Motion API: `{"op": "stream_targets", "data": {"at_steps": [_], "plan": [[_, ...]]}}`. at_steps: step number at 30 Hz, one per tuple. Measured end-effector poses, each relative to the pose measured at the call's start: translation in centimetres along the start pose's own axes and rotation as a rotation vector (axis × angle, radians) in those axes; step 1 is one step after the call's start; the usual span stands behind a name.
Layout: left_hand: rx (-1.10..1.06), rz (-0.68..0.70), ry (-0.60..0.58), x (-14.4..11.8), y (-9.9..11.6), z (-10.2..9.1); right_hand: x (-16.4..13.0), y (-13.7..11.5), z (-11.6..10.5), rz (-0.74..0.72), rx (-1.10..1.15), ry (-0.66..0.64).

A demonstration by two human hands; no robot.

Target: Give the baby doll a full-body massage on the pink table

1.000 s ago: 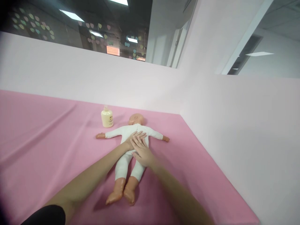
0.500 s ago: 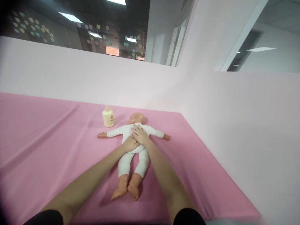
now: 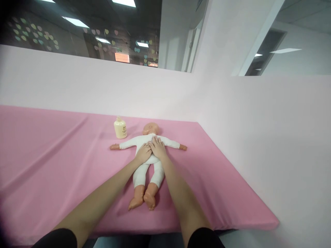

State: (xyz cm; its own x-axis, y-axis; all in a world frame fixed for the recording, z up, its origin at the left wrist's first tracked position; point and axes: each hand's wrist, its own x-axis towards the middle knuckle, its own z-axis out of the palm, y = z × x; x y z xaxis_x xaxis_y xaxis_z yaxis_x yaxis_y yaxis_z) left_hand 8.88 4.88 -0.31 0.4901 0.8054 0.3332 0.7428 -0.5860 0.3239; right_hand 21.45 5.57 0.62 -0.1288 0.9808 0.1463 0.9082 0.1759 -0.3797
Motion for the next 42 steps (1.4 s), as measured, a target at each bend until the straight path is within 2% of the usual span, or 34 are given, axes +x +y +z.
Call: {"op": "stream_targets", "data": {"at_steps": [4,7,12,16,19,21,24,29,35,42], "plan": [[-0.036,-0.136,0.032,-0.5,-0.2,-0.2,-1.9,-0.4,0.0,0.020,-0.037,-0.023],[-0.066,-0.185,0.053,-0.8,0.0,-0.4,-3.6,-0.8,-0.1,-0.013,-0.094,-0.021],[0.009,-0.123,0.035,-1.2,0.5,-0.7,-5.9,-1.2,-0.5,-0.174,-0.144,-0.059],[0.017,-0.065,0.008,-0.9,0.1,-1.0,-7.1,-1.6,-1.2,-0.295,-0.136,-0.083],[0.002,-0.160,0.034,-0.2,-0.6,-0.9,-7.8,-1.6,-1.5,-0.434,-0.101,-0.088],[0.015,-0.254,0.039,0.4,-1.1,-0.8,-7.9,-1.4,-1.6,-0.477,-0.058,-0.100],[0.047,-0.328,0.008,1.0,-1.3,-0.6,-7.6,-1.0,-1.5,-0.461,0.028,-0.125],[0.101,-0.296,-0.021,1.0,-1.4,-0.5,-6.3,-0.7,-1.4,-0.424,0.138,-0.125],[0.168,-0.205,-0.007,0.5,-1.7,-0.4,-4.4,-0.9,-0.9,-0.345,-0.003,-0.084],[0.137,-0.226,-0.054,0.7,-1.6,-0.5,-0.3,-0.3,0.0,-0.225,-0.078,-0.034]]}}
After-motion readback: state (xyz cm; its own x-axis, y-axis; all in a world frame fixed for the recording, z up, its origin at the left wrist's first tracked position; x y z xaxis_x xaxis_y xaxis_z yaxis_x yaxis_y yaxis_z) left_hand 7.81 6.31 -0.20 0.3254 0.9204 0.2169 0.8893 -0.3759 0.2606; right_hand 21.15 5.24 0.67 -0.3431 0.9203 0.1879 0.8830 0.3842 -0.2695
